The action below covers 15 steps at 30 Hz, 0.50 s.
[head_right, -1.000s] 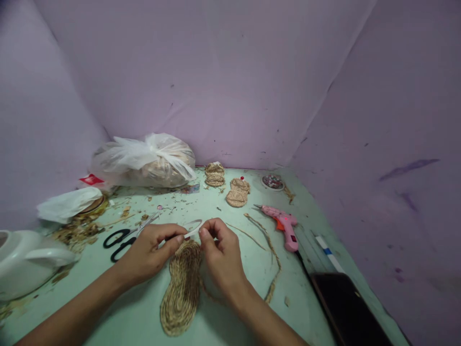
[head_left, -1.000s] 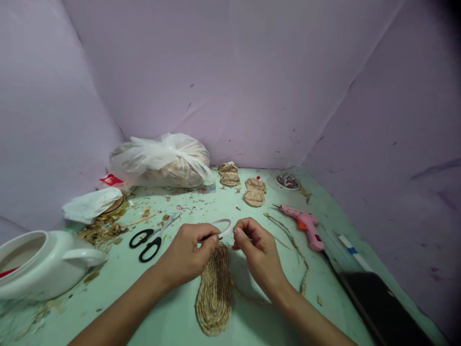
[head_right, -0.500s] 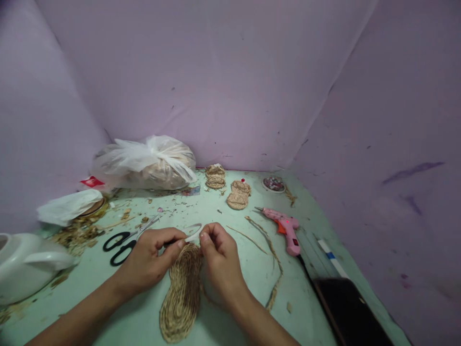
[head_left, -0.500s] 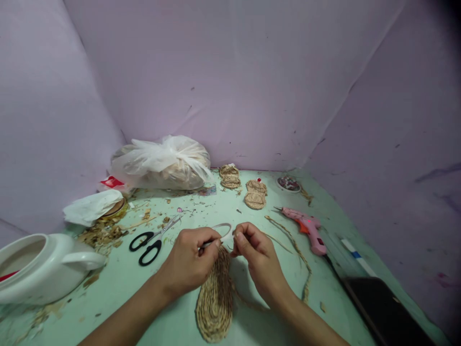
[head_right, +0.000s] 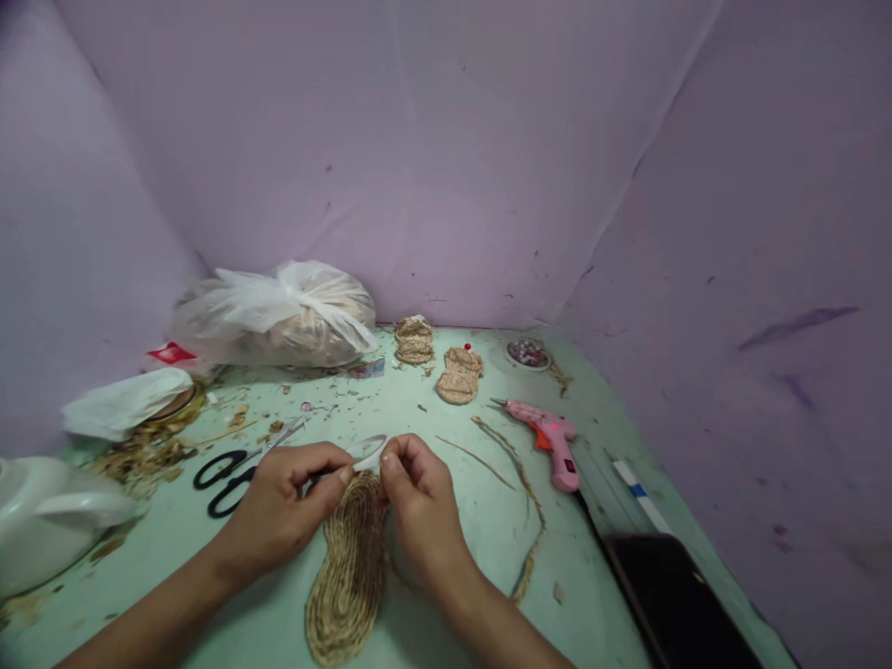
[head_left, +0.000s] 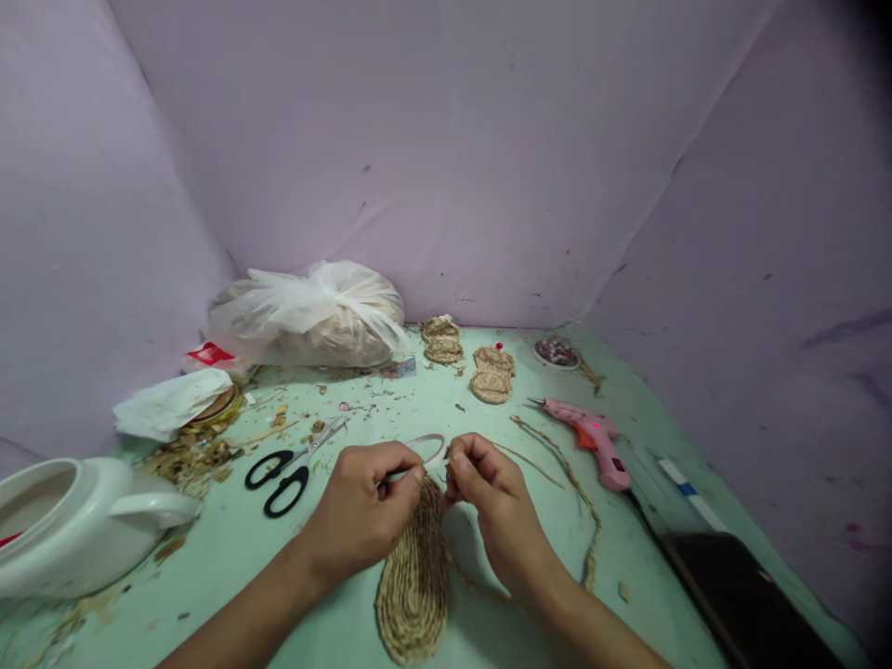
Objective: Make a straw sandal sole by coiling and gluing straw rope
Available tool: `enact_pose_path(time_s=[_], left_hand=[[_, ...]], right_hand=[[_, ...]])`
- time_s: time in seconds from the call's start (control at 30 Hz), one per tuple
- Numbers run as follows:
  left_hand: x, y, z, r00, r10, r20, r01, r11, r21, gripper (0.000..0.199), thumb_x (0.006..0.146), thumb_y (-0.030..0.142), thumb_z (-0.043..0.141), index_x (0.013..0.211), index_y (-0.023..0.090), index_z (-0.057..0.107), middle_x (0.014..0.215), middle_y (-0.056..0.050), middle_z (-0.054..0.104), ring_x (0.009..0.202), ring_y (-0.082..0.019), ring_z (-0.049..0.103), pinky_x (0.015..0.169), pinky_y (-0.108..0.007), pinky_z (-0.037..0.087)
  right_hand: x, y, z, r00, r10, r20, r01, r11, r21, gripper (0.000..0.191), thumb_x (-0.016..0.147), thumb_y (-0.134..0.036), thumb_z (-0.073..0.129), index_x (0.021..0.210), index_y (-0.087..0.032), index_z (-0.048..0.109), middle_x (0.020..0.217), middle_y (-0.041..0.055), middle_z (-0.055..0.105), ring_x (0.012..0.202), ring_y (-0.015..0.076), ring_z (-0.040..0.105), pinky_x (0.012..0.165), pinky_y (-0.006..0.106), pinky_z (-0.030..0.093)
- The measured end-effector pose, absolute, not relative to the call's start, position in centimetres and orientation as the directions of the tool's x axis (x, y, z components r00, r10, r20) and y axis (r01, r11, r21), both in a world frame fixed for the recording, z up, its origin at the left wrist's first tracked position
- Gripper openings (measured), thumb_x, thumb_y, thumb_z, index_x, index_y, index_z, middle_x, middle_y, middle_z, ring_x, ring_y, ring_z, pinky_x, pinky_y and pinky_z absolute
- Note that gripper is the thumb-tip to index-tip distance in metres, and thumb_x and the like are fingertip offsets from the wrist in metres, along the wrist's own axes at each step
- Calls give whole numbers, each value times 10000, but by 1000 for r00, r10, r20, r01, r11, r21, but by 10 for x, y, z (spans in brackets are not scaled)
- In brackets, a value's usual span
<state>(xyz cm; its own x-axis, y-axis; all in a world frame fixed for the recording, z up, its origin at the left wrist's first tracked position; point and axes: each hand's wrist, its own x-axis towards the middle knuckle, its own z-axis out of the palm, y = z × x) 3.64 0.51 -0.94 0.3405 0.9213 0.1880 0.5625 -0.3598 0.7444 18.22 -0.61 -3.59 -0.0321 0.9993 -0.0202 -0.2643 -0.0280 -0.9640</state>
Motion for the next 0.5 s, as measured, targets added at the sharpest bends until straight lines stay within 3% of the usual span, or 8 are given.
enact_pose_path(time_s=[0.23,0.5], left_hand=[[36,4,-9,324,918,229,543,-378,749,242,762,227,427,600,141,585,524,8,532,495,-99,453,472,-196,333],[35,5,-11,293,943,158,460,-284,841,244,761,271,462,607,131,590,528,6,519,504,-99,438,490,-200,345]], right_hand=[[179,-6,-33,-36,999,-40,-287,-49,-957,226,719,-361,572,629,-192,452,535,-64,392,514,98,363,513,236,307],[179,-8,-32,-83,995,-58,-336,-83,-938,250,718,-394,581,647,-189,457,522,-66,396,493,89,350,501,230,304]])
